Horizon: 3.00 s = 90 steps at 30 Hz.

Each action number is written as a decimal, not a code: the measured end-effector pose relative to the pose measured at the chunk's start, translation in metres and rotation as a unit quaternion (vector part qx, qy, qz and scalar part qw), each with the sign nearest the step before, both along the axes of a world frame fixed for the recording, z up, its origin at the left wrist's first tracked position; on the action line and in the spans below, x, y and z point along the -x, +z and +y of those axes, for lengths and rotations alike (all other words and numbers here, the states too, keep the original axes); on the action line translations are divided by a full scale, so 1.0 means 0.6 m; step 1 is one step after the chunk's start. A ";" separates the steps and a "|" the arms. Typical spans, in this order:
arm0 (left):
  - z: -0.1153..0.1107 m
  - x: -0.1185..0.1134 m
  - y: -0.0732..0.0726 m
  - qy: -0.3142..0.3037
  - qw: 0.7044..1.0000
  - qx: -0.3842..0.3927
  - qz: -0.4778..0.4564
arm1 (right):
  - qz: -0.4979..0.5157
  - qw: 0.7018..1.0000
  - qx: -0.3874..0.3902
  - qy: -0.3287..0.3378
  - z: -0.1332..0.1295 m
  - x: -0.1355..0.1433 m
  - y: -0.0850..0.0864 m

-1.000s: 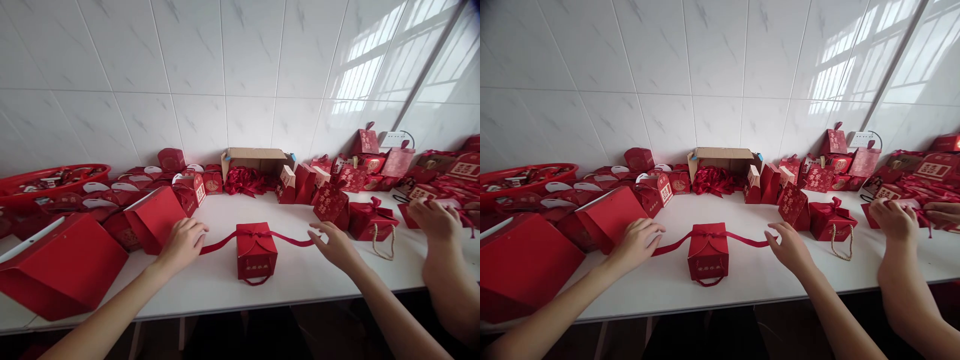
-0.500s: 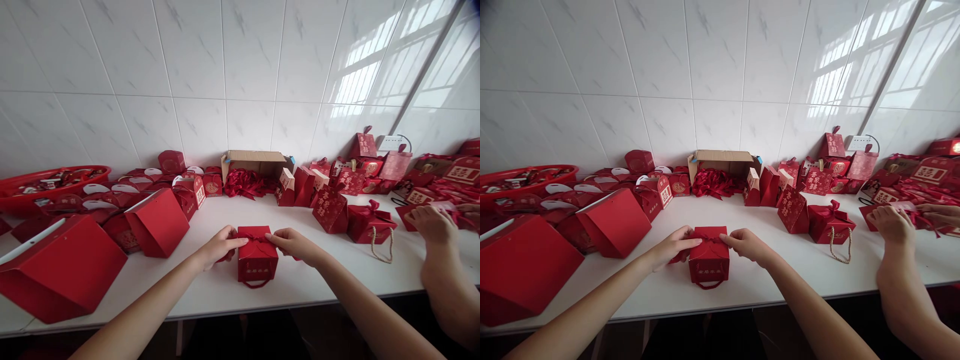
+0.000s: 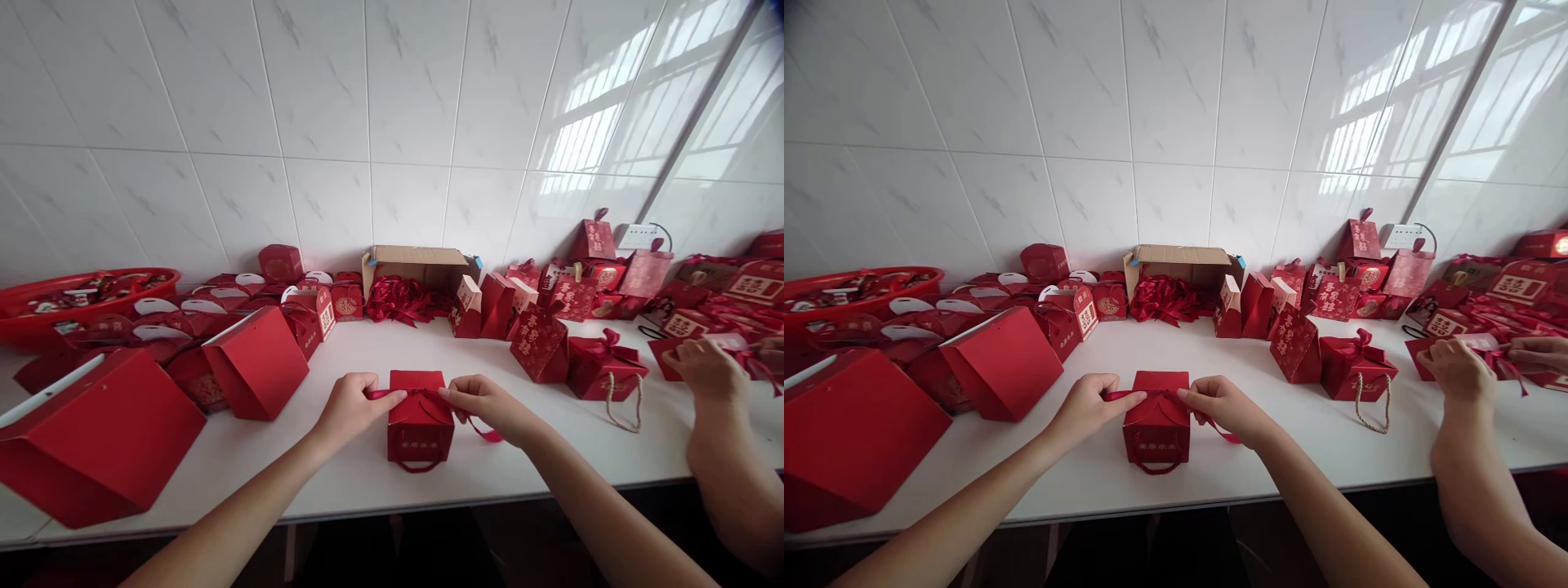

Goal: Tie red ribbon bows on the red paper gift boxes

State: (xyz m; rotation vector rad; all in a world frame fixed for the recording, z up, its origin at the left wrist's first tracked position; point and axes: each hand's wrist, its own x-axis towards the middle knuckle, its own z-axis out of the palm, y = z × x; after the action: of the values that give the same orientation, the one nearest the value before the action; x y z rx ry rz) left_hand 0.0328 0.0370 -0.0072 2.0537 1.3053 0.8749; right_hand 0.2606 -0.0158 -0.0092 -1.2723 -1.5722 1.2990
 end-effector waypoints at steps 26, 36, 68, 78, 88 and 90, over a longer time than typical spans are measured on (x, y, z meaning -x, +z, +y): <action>0.009 0.004 -0.023 -0.101 0.973 0.118 -0.173 | 0.188 0.982 0.015 -0.017 0.022 -0.018 -0.045; 0.014 0.004 0.037 -0.063 0.993 -0.073 -0.071 | 0.241 0.969 -0.037 -0.039 -0.006 -0.033 0.007; 0.021 -0.024 0.004 -0.038 0.993 0.048 -0.104 | 0.027 0.981 -0.169 -0.092 0.007 0.056 -0.001; 0.029 -0.011 0.025 -0.156 0.947 0.267 -0.088 | 0.029 0.980 -0.109 -0.163 -0.002 0.071 0.004; 0.004 -0.020 0.128 -0.211 0.962 0.140 -0.101 | -0.040 0.975 -0.129 -0.177 -0.005 0.084 0.019; 0.005 -0.042 0.143 -0.232 0.956 0.135 -0.115 | -0.048 0.981 -0.136 -0.128 -0.011 0.084 0.025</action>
State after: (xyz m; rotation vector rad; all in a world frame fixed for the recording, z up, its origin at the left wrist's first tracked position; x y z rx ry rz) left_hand 0.0579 0.0401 0.0783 1.8625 0.7252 0.6536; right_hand 0.2103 -0.0226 0.0059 -1.3263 -1.5322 0.8435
